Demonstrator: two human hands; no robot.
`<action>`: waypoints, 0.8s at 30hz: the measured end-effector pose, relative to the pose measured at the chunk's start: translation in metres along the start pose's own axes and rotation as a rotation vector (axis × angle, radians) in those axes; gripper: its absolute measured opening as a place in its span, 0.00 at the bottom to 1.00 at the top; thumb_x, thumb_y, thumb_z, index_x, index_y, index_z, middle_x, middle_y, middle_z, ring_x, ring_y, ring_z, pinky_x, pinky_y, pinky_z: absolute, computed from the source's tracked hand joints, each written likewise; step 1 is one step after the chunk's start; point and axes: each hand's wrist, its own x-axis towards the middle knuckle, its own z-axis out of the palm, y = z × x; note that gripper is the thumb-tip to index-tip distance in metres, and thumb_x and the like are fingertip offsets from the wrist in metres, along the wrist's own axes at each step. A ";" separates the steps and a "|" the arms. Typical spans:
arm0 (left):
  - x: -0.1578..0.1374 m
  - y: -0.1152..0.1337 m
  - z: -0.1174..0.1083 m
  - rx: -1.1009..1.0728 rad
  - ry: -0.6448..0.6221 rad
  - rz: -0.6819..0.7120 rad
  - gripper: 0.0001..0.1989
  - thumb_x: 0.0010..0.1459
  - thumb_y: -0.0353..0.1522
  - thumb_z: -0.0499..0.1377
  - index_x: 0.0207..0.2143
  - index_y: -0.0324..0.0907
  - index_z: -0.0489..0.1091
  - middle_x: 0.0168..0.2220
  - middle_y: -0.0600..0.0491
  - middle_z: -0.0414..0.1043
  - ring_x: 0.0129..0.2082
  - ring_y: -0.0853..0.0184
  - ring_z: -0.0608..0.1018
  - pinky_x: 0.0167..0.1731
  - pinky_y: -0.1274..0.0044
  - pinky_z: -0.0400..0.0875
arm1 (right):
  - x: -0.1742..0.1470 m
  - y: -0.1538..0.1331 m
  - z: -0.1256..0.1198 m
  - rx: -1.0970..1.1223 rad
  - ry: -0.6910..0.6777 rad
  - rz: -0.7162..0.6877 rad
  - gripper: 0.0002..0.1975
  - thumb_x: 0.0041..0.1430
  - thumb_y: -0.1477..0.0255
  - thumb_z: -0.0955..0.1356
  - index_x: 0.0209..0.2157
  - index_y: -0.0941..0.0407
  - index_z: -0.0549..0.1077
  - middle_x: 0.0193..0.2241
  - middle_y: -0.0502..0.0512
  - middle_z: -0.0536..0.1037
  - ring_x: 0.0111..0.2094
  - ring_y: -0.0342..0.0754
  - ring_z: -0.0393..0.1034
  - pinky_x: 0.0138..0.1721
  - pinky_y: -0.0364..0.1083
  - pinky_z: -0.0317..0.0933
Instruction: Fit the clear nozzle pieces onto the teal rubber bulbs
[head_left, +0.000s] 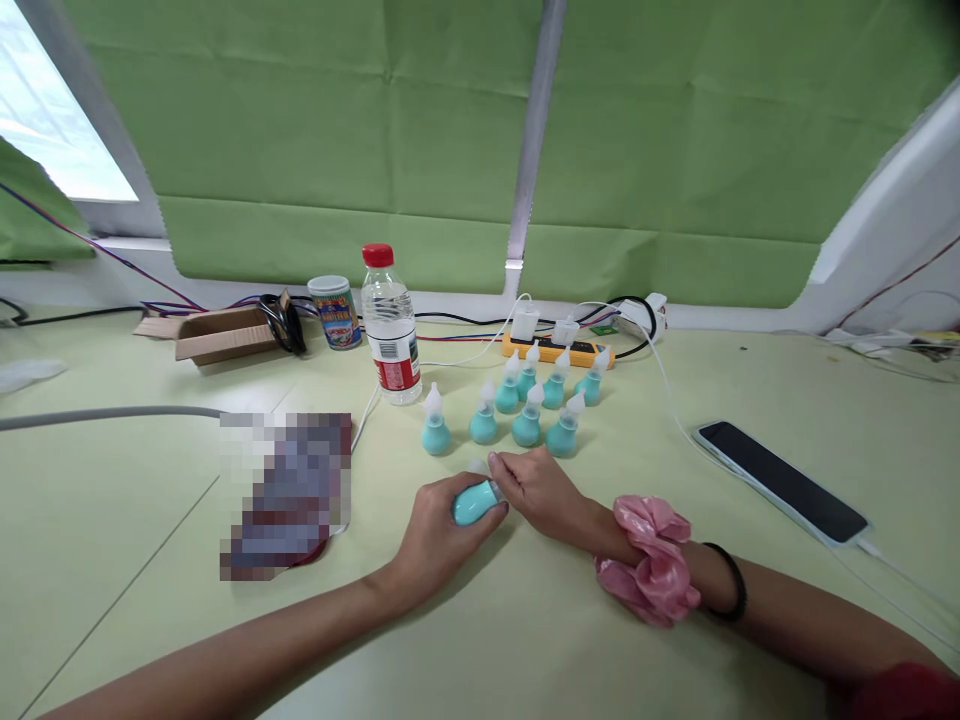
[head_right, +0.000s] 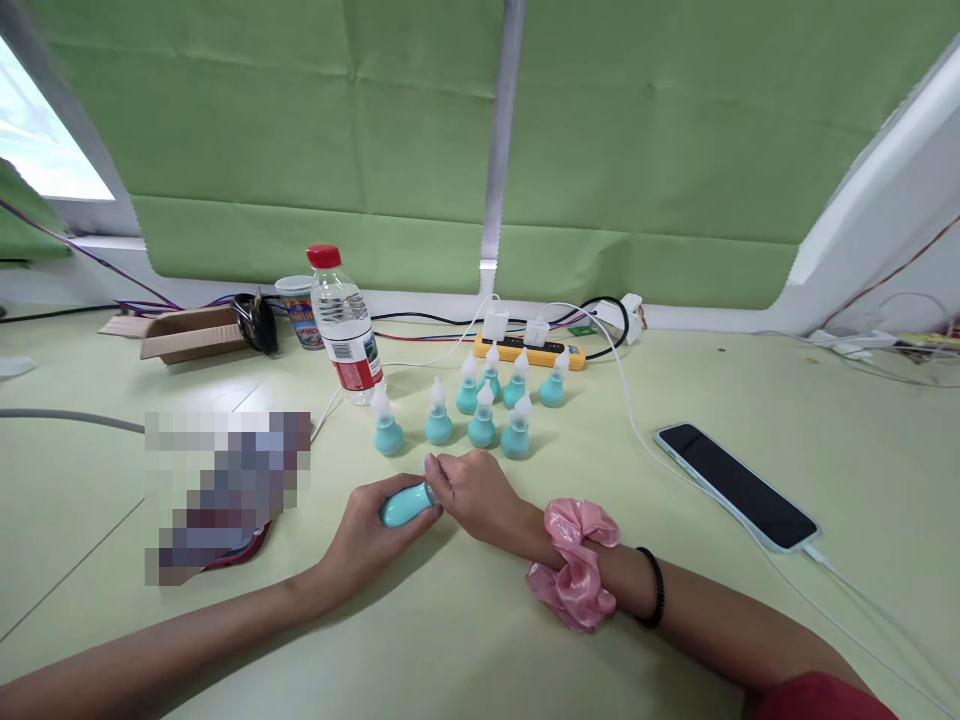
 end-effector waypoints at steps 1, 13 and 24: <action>0.001 -0.001 -0.001 0.064 0.000 0.039 0.09 0.50 0.34 0.54 0.33 0.41 0.69 0.30 0.53 0.73 0.28 0.68 0.74 0.28 0.79 0.67 | -0.001 0.000 0.002 0.027 -0.004 0.024 0.23 0.61 0.66 0.51 0.16 0.58 0.61 0.13 0.48 0.59 0.16 0.39 0.48 0.20 0.42 0.43; -0.002 0.022 -0.008 1.181 -0.051 0.432 0.09 0.53 0.26 0.51 0.35 0.31 0.68 0.20 0.48 0.66 0.15 0.66 0.70 0.13 0.78 0.60 | -0.001 -0.007 0.009 0.395 -0.140 0.116 0.25 0.60 0.59 0.50 0.15 0.57 0.54 0.13 0.46 0.57 0.16 0.38 0.48 0.19 0.40 0.46; -0.002 0.015 -0.009 0.950 0.160 0.750 0.09 0.54 0.30 0.51 0.26 0.34 0.68 0.17 0.52 0.65 0.15 0.68 0.68 0.13 0.77 0.57 | -0.002 -0.018 -0.007 0.506 -0.185 0.146 0.21 0.61 0.59 0.49 0.20 0.57 0.54 0.17 0.45 0.57 0.19 0.39 0.48 0.21 0.41 0.47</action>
